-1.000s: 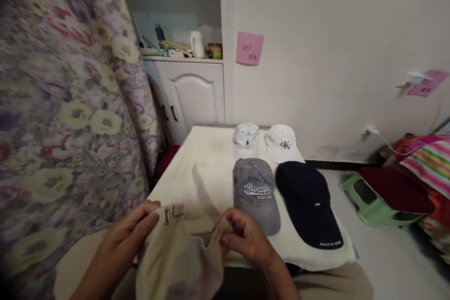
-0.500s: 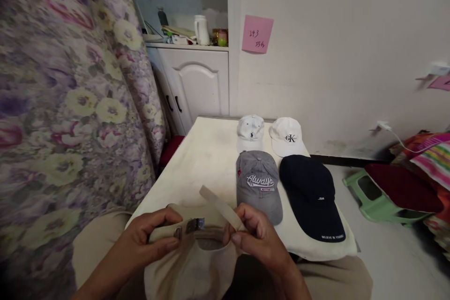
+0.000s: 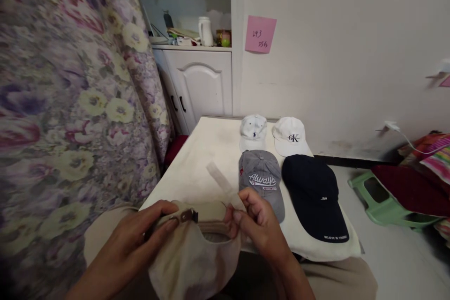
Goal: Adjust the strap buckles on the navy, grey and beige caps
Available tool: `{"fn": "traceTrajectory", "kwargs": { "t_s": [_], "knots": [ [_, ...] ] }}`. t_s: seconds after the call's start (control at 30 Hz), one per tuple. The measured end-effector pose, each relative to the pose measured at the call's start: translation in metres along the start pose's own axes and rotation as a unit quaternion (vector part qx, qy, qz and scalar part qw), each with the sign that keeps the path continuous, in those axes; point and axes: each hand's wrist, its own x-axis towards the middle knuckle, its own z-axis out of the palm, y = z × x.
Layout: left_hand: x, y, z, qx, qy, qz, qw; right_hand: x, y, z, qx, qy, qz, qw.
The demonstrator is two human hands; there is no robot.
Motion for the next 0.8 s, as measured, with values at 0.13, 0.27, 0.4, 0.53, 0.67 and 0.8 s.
{"fn": "traceTrajectory", "kwargs": {
  "t_s": [0.13, 0.27, 0.4, 0.53, 0.67, 0.8],
  "knots": [
    [0.000, 0.003, 0.008, -0.011, 0.003, -0.008, 1.000, 0.006, 0.010, 0.009, 0.028, -0.021, 0.065, 0.997],
    [0.003, -0.002, 0.014, -0.091, -0.012, -0.049, 0.995, 0.009, 0.016, 0.021, -0.006, -0.016, 0.065, 0.998],
    [0.004, -0.004, 0.015, -0.139, -0.016, -0.060, 0.988, 0.012, 0.015, 0.029, -0.015, -0.035, 0.062, 0.997],
    [0.006, -0.001, 0.017, -0.148, -0.001, -0.066, 0.987, 0.016, 0.020, 0.034, 0.030, -0.052, 0.087, 0.994],
    [0.010, 0.003, 0.022, -0.161, -0.001, -0.068, 0.985, 0.020, 0.020, 0.038, 0.035, -0.049, 0.095, 0.994],
    [0.014, 0.005, 0.025, -0.145, -0.014, -0.048, 0.988, 0.023, 0.015, 0.040, -0.013, -0.045, 0.085, 0.995]
  ]
}}
